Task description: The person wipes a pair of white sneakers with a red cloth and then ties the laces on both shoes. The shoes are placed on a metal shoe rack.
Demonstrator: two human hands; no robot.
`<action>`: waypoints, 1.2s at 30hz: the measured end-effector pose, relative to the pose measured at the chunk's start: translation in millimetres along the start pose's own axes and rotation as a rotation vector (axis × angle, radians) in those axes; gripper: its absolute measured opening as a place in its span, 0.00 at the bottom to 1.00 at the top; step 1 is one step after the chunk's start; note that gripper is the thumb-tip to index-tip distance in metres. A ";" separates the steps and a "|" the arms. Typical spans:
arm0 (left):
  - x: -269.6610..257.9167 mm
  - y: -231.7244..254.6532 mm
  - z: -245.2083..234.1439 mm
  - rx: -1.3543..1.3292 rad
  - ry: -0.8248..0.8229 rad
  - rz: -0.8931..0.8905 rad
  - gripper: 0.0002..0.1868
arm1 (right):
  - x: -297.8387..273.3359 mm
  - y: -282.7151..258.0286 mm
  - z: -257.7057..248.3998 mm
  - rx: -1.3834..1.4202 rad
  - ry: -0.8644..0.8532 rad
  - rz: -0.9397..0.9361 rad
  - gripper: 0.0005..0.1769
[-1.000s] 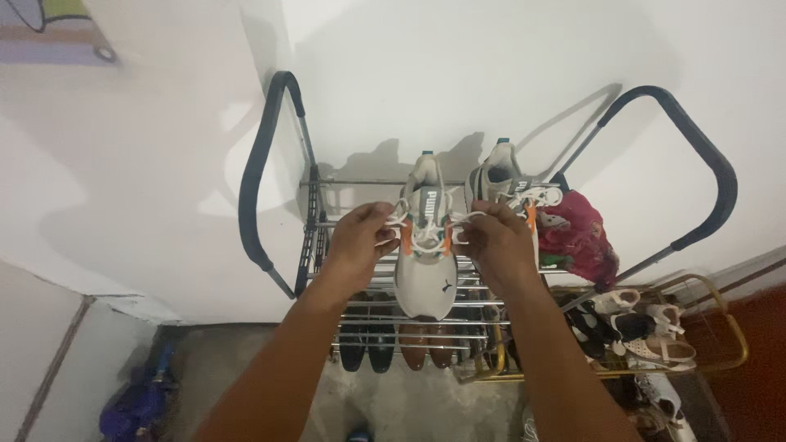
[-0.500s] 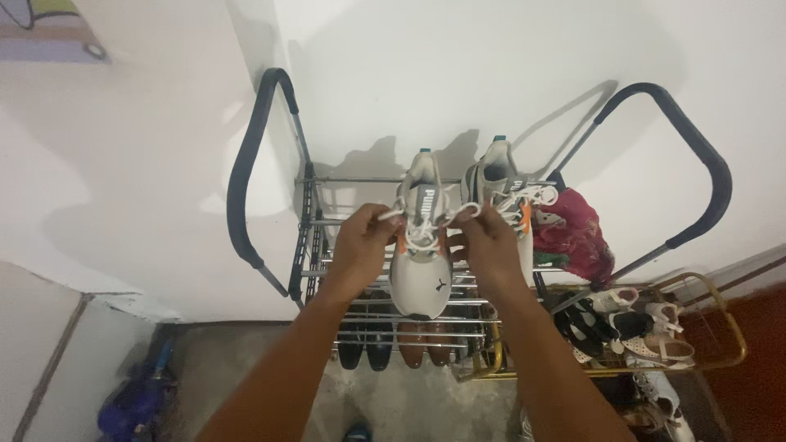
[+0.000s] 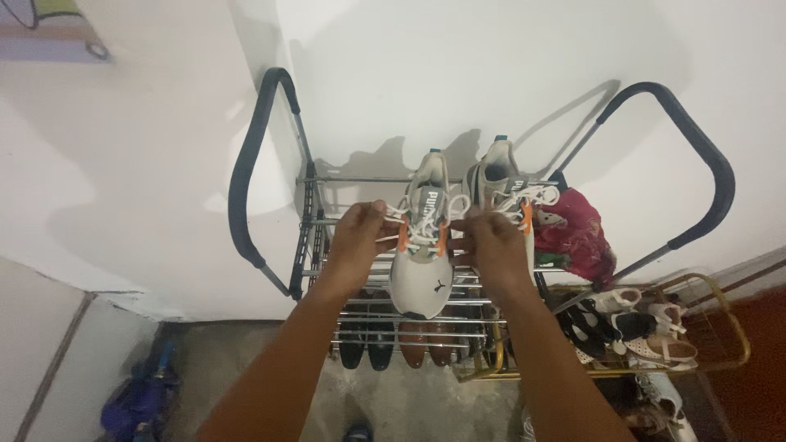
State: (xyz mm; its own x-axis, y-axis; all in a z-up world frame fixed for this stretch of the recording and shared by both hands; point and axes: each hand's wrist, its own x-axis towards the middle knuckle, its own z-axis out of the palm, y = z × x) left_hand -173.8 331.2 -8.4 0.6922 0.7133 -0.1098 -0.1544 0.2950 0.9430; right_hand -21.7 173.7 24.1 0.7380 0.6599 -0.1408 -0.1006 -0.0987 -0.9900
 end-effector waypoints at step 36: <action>-20.8 3.1 13.9 0.277 -0.056 0.178 0.14 | -17.1 -3.1 4.4 -0.250 -0.042 -0.114 0.16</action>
State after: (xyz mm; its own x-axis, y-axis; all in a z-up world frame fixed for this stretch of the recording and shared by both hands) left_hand -178.9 308.4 1.2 0.7105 0.6997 0.0747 -0.0844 -0.0206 0.9962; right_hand -36.9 166.0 29.6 0.7060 0.7074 -0.0334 0.1537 -0.1991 -0.9679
